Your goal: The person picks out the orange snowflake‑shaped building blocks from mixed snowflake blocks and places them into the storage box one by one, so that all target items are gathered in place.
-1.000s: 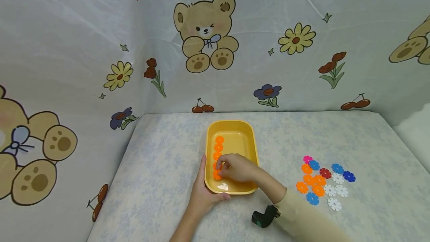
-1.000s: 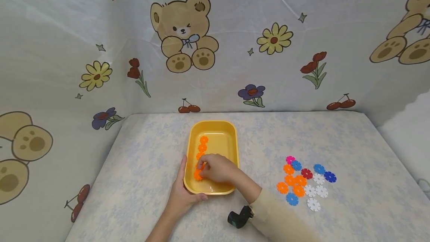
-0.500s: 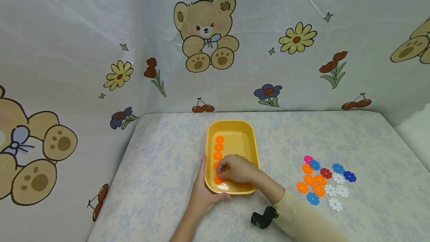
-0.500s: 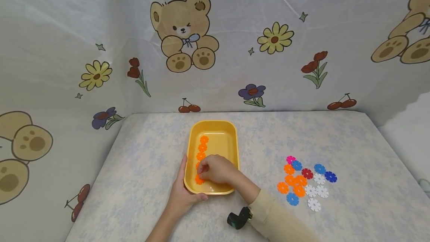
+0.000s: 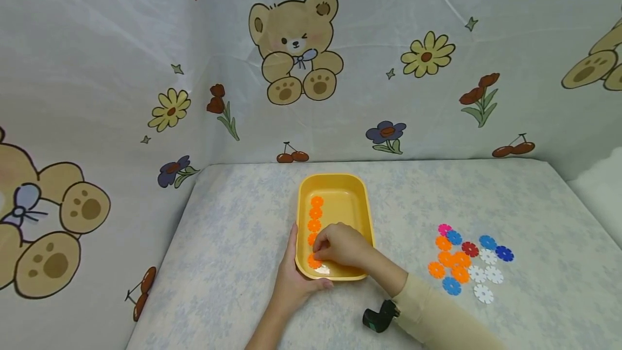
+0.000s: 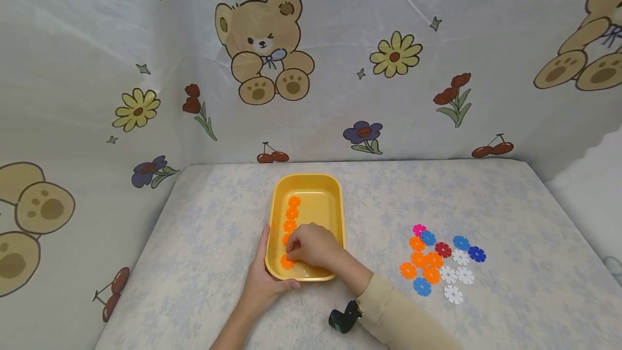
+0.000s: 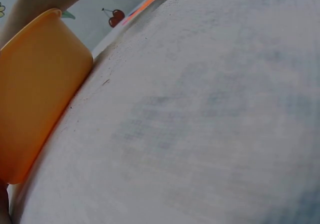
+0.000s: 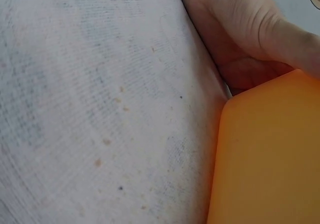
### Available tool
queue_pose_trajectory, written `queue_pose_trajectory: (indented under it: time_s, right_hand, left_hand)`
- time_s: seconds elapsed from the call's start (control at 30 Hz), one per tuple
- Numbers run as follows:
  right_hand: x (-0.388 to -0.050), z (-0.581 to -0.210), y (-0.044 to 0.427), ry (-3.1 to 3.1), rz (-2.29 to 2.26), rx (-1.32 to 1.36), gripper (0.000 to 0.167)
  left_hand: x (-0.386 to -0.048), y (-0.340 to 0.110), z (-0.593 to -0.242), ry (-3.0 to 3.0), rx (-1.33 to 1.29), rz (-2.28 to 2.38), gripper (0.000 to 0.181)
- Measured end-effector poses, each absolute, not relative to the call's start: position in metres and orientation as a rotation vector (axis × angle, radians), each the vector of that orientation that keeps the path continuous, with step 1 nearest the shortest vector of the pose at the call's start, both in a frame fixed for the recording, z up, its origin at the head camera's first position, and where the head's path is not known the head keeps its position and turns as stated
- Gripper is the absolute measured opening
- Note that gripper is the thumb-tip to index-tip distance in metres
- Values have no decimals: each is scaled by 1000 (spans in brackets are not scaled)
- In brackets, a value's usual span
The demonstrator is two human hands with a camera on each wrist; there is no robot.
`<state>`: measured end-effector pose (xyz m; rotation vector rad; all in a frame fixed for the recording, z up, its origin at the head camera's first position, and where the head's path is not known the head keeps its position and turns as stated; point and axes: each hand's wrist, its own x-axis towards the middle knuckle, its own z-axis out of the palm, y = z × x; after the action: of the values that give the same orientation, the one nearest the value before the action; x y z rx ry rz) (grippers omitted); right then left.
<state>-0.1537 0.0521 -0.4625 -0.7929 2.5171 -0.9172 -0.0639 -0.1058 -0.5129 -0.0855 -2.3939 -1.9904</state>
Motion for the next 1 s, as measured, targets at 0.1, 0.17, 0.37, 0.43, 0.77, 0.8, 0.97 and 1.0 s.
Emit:
queue_pose_trajectory:
  time_s: [0.1, 0.17, 0.37, 0.43, 0.77, 0.8, 0.97, 1.0]
  right_hand:
    - [-153, -462, 52, 2525, -915, -802, 8]
    - [-153, -461, 52, 2526, -914, -815, 8]
    - [-151, -447, 63, 2578, -934, -851, 7]
    - [-151, -437, 74, 2618, -944, -802, 10]
    - [-159, -414, 185, 2821, -779, -581, 23]
    - [-159, -416, 197, 2807, -748, -561, 24]
    - [-150, -429, 249, 2661, -647, -487, 32]
    - [-148, -432, 256, 2627, -650, -467, 34]
  left_hand:
    - [-63, -106, -513, -2396, -84, -1979, 131]
    - [-63, -107, -514, -2395, -78, -1983, 131]
    - [-62, -107, -516, -2334, -111, -2067, 132]
    - [-62, -107, -516, -2297, -129, -2113, 131]
    - [-64, -107, -517, -2231, -161, -2182, 135]
    - [-65, -107, -517, -2223, -166, -2190, 135]
    - [-66, -106, -518, -2223, -202, -2172, 135]
    - [-66, -106, -518, -2230, -203, -2161, 135]
